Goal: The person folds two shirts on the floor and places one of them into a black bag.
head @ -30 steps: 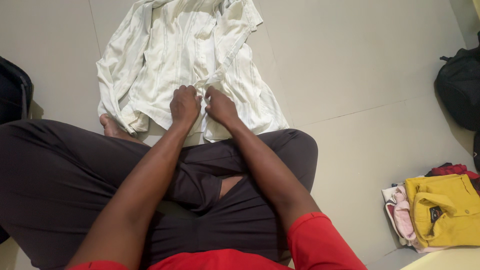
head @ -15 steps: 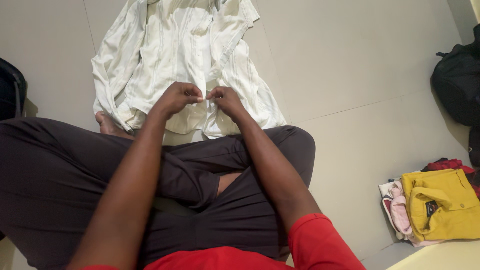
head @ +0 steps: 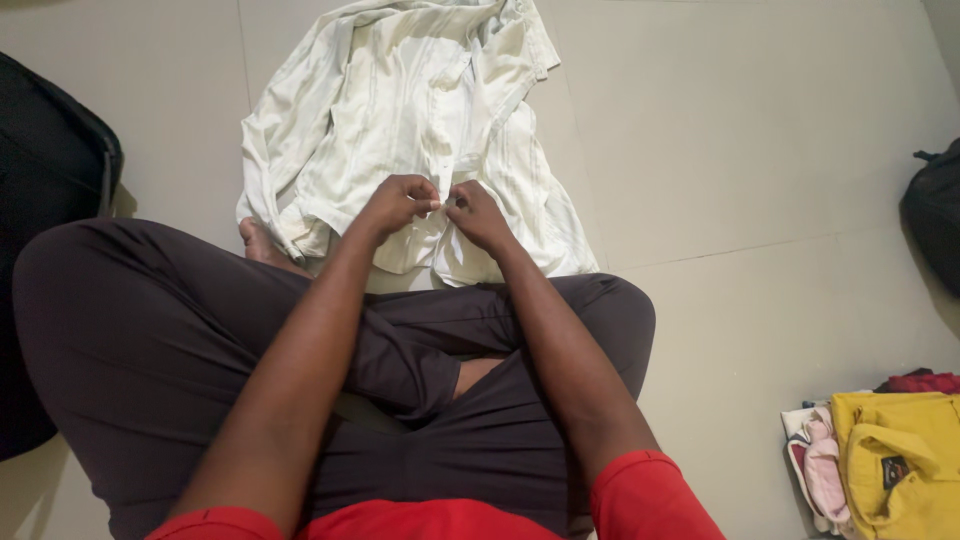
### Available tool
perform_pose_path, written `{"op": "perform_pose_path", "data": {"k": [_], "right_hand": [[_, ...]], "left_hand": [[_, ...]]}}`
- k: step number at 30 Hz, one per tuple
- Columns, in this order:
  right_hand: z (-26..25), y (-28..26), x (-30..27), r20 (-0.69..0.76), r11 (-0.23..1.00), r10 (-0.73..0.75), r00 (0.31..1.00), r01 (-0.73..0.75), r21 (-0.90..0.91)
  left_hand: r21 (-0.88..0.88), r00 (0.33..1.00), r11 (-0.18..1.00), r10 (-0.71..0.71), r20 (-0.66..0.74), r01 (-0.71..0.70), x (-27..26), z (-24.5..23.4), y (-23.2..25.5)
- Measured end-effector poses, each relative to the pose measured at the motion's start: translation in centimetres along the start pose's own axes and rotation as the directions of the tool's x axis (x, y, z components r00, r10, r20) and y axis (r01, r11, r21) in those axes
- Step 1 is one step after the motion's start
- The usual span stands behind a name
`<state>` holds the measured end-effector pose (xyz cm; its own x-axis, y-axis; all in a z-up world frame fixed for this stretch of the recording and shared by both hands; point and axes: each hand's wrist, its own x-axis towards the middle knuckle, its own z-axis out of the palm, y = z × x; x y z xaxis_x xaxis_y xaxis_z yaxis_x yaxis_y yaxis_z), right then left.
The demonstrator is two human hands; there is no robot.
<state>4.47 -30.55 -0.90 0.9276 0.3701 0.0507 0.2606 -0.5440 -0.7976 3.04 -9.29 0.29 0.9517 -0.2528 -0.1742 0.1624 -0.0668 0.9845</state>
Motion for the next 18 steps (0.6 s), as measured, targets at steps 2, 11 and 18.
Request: {"op": "perform_pose_path", "data": {"k": [2,11,18], "right_hand": [[0.2,0.3,0.2,-0.049,0.997,0.07,0.996,-0.071,-0.005],[-1.4,-3.0,-0.3,0.234,0.916,0.225,0.946,-0.287,0.282],[-2.5,-4.2,-0.4,0.313,0.926,0.304,0.9,-0.356,0.125]], "left_hand": [[-0.084,0.981,0.98,-0.171,0.089,0.178,-0.2,-1.4,1.1],[-0.095,0.955,0.956,-0.263,0.141,0.277,0.0,-1.8,1.5],[0.095,0.969,0.971,-0.204,-0.141,0.218,-0.1,-2.6,0.0]]}}
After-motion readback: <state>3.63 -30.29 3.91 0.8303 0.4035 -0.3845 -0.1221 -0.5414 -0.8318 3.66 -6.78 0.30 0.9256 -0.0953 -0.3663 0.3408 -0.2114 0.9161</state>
